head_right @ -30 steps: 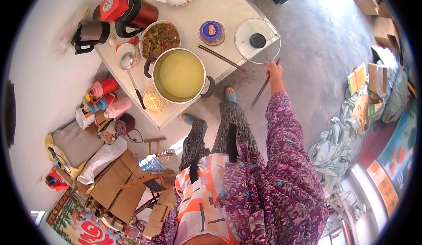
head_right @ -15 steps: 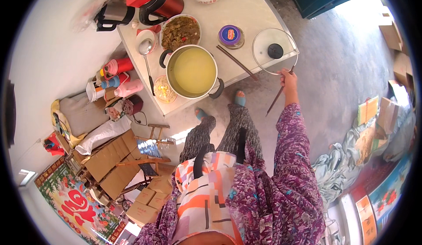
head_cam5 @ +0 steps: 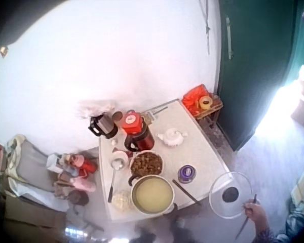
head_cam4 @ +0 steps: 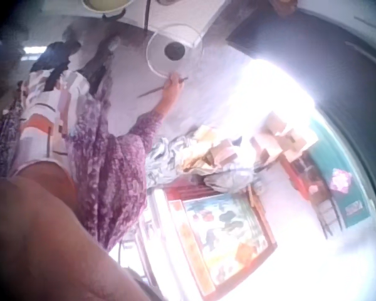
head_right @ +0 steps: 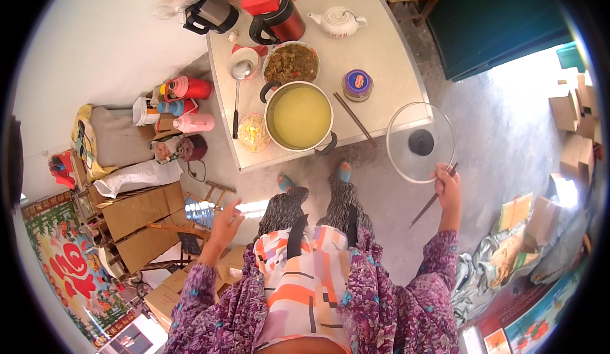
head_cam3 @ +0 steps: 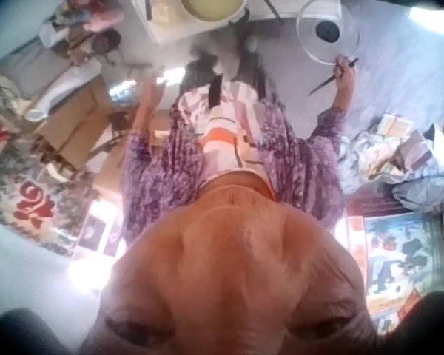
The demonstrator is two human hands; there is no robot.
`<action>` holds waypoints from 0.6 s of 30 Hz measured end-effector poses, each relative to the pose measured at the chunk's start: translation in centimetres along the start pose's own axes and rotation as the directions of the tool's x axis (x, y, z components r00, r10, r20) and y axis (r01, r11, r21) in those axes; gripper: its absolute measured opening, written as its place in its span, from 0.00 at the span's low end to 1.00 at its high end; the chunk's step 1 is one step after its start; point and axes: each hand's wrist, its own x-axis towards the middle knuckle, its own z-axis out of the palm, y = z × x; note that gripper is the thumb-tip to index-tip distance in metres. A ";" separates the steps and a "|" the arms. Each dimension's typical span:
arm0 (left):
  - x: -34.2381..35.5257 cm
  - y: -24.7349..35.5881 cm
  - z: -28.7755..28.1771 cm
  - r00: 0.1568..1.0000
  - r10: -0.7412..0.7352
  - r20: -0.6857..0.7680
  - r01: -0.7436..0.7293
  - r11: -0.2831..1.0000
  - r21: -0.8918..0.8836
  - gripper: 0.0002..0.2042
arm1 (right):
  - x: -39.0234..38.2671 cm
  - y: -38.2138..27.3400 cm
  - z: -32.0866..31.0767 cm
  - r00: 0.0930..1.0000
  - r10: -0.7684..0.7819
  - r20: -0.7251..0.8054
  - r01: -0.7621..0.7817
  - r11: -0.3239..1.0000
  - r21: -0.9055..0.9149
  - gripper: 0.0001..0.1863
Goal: The person uses chopsticks to transfer cooked noodles from a pot into a bowl, then uses a ladle to add broth and additional food items to the bowl before covering the pot with a lid.
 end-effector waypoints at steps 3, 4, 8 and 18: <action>6.5 4.8 5.1 0.995 0.089 0.036 -0.032 0.660 -0.751 0.19 | -3.2 -4.6 3.9 0.987 0.040 0.154 -0.037 0.999 -0.019 0.10; 9.0 8.0 5.6 0.985 0.134 0.109 0.014 0.565 -0.825 0.20 | -3.7 -6.3 5.2 0.983 0.043 0.179 -0.039 0.999 -0.026 0.11; 11.2 16.9 7.4 0.900 0.337 0.277 0.226 0.183 -0.957 0.28 | -6.0 -8.9 10.4 0.927 0.112 0.358 -0.076 0.991 -0.113 0.12; 10.2 17.2 9.2 0.671 0.545 0.503 0.536 0.111 -0.837 0.35 | -7.0 -7.8 16.2 0.802 0.292 0.521 -0.193 0.952 -0.236 0.17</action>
